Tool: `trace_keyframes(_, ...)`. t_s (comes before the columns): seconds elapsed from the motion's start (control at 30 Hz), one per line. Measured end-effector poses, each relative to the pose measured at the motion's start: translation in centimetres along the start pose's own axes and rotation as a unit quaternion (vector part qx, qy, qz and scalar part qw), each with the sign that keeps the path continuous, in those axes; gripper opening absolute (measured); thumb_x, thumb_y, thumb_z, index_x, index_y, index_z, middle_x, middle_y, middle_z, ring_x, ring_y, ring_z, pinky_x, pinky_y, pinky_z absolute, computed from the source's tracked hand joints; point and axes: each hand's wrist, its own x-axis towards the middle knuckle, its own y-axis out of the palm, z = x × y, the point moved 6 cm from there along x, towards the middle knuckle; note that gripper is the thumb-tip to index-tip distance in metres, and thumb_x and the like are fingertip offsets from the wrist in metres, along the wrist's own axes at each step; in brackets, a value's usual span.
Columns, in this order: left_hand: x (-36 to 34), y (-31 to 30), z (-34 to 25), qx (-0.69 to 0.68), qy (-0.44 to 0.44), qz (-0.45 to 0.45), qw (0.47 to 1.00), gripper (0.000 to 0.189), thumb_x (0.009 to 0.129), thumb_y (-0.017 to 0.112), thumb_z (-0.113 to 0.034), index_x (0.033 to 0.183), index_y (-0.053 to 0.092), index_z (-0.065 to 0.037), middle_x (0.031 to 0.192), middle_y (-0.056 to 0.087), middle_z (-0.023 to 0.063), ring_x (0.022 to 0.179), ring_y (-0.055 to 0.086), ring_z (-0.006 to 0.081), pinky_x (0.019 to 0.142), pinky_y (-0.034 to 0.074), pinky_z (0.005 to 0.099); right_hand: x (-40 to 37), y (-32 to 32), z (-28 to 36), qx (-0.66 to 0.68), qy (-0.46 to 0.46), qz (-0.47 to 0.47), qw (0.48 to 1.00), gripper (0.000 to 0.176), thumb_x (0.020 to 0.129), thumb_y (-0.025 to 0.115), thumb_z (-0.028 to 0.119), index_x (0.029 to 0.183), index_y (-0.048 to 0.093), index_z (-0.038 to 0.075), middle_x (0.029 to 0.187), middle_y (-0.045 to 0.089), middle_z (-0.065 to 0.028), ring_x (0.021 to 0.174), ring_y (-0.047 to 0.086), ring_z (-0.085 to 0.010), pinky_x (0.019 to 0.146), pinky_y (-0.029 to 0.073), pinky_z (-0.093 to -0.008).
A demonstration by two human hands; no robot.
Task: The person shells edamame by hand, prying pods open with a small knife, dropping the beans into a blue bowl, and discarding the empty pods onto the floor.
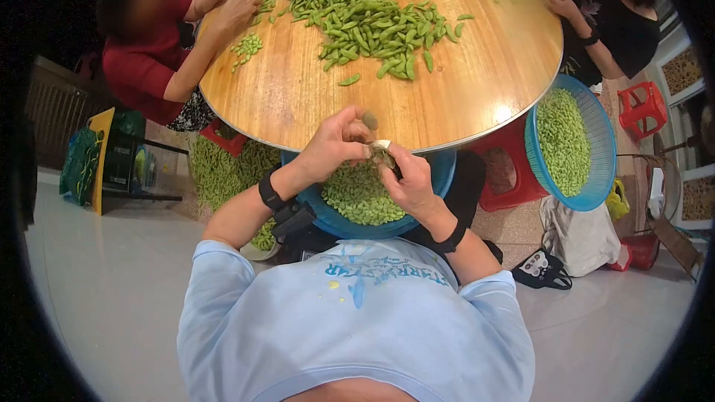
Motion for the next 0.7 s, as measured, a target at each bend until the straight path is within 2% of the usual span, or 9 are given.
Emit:
trace_keyframes(0.1,-0.3,-0.6,-0.3,-0.043,-0.05,0.05,0.997,0.034,0.076,0.058,0.004,0.108,0.044,0.002,0.08,0.059,0.0065,0.063,0.055,0.0098,0.05,0.043,0.0222,0.2,0.3,0.3,-0.022,-0.014,0.01,1.0,0.034,0.075,0.062,-0.006,0.109,0.056,-0.004,0.077,0.062,-0.0138,0.061,0.062,-0.0224,0.055,0.047,-0.0292)
trace_keyframes(0.17,-0.9,-0.4,-0.6,-0.001,-0.09,0.089,0.992,0.032,0.077,0.059,0.004,0.106,0.046,0.001,0.079,0.061,0.0066,0.061,0.056,0.01,0.05,0.044,0.0223,0.0,0.8,0.9,-0.101,-0.078,0.014,0.992,0.036,0.071,0.062,-0.005,0.106,0.055,-0.005,0.072,0.058,-0.0147,0.058,0.06,-0.0246,0.052,0.046,-0.0312)
trace_keyframes(0.3,-2.1,-0.7,-0.6,0.005,-0.132,0.093,0.987,0.03,0.078,0.059,0.003,0.105,0.047,0.001,0.076,0.062,0.0069,0.06,0.057,0.0103,0.05,0.045,0.0219,0.1,1.2,1.0,-0.084,-0.017,0.068,0.994,0.034,0.069,0.062,-0.006,0.102,0.054,-0.005,0.072,0.055,-0.0159,0.058,0.059,-0.0305,0.051,0.046,-0.0363)
trace_keyframes(0.43,-3.7,-1.1,-0.8,0.175,-0.124,0.138,0.967,0.025,0.078,0.06,-0.002,0.102,0.054,0.0,0.071,0.062,0.0062,0.061,0.059,0.0133,0.053,0.046,0.0266,0.1,2.4,2.0,-0.081,-0.049,0.122,0.988,0.033,0.067,0.061,-0.006,0.099,0.054,-0.004,0.073,0.055,-0.0163,0.062,0.058,-0.0321,0.053,0.046,-0.0376)
trace_keyframes(0.47,-4.2,-1.4,-1.0,0.251,-0.105,0.153,0.95,0.023,0.077,0.06,-0.002,0.099,0.056,0.0,0.068,0.062,0.0072,0.059,0.059,0.0152,0.053,0.046,0.0292,0.0,2.7,2.1,-0.085,-0.054,0.138,0.985,0.031,0.067,0.061,-0.006,0.097,0.054,-0.004,0.073,0.054,-0.0163,0.063,0.058,-0.0323,0.054,0.046,-0.0379)
trace_keyframes(0.5,-4.6,-1.5,-2.0,0.398,-0.017,0.172,0.901,0.022,0.073,0.061,-0.003,0.094,0.059,0.0,0.065,0.06,0.0125,0.06,0.061,0.0225,0.056,0.047,0.0367,-0.3,2.9,2.3,-0.089,-0.06,0.153,0.982,0.029,0.067,0.061,-0.006,0.095,0.054,-0.003,0.074,0.054,-0.0163,0.065,0.058,-0.0324,0.055,0.046,-0.0382)
trace_keyframes(0.57,-6.1,-3.3,0.3,0.543,0.027,0.201,0.815,0.017,0.071,0.061,-0.004,0.088,0.062,0.0,0.064,0.058,0.0171,0.064,0.062,0.0318,0.06,0.049,0.0418,-0.3,2.2,1.8,-0.066,-0.04,0.191,0.978,0.026,0.068,0.061,-0.005,0.094,0.055,-0.003,0.074,0.054,-0.016,0.065,0.058,-0.0324,0.055,0.046,-0.038)
trace_keyframes(0.63,-8.9,-7.2,4.0,0.67,-0.123,0.255,0.686,0.009,0.074,0.059,-0.007,0.079,0.063,0.0,0.069,0.06,0.0194,0.072,0.063,0.0362,0.065,0.049,0.0446,-0.3,1.6,1.9,-0.049,-0.025,0.258,0.964,0.02,0.072,0.061,-0.003,0.092,0.057,-0.002,0.077,0.058,-0.0151,0.066,0.06,-0.0304,0.056,0.048,-0.0365)
trace_keyframes(0.7,-11.3,-10.3,6.0,0.703,-0.116,0.222,0.666,0.01,0.074,0.059,-0.008,0.079,0.063,0.0,0.073,0.061,0.0209,0.076,0.062,0.037,0.068,0.049,0.0448,0.4,0.8,1.9,-0.033,-0.03,0.23,0.972,0.02,0.074,0.061,-0.002,0.094,0.058,-0.002,0.079,0.06,-0.0149,0.066,0.06,-0.0283,0.056,0.048,-0.0358)
